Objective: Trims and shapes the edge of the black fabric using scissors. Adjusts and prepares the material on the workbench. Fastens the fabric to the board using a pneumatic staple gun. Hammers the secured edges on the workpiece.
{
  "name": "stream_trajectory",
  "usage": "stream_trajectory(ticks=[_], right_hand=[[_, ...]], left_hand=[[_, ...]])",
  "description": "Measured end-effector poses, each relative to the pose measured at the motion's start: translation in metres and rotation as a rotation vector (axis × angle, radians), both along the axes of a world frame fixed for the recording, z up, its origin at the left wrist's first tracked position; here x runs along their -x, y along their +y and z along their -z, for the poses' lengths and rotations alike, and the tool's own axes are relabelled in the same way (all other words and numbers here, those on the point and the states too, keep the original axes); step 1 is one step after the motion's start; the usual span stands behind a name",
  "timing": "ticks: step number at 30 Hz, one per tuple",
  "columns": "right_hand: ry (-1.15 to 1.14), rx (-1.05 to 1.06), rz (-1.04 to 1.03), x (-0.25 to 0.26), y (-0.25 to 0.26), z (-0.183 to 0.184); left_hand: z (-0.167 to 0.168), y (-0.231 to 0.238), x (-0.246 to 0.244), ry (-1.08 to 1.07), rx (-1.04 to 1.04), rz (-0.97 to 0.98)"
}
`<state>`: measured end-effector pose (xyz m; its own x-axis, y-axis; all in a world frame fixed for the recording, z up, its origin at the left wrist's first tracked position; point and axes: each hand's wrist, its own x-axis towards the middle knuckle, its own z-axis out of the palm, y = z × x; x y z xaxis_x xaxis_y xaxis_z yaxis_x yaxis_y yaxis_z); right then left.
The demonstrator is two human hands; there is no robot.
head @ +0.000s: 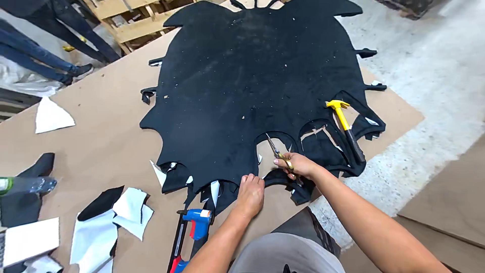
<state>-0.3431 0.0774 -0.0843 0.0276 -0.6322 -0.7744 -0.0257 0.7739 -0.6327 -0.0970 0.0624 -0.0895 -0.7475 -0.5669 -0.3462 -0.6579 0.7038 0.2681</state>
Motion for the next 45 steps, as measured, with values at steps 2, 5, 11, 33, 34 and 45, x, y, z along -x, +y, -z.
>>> stream_trajectory(ticks=[2, 5, 11, 33, 34, 45], right_hand=[[0.055, 0.029, -0.032, 0.003, 0.003, 0.003], [0.198, 0.070, -0.093, 0.012, 0.005, 0.011], [0.197, 0.020, -0.402, 0.036, 0.003, -0.008], [0.448, 0.071, -0.897, 0.139, 0.008, -0.052], [0.478, 0.092, -0.902, 0.140, 0.007, -0.053], [0.317, 0.117, -1.245, 0.048, -0.028, -0.021]], left_hand=[[0.001, 0.003, 0.001, -0.006, 0.007, -0.024], [0.000, 0.005, 0.005, -0.034, 0.007, -0.054], [-0.004, 0.010, 0.013, -0.057, 0.008, -0.122], [-0.006, 0.075, -0.009, 0.264, -0.154, -1.299], [-0.005, 0.074, -0.010, 0.282, -0.190, -1.399], [-0.007, 0.033, 0.004, -0.038, -0.279, -1.388]])
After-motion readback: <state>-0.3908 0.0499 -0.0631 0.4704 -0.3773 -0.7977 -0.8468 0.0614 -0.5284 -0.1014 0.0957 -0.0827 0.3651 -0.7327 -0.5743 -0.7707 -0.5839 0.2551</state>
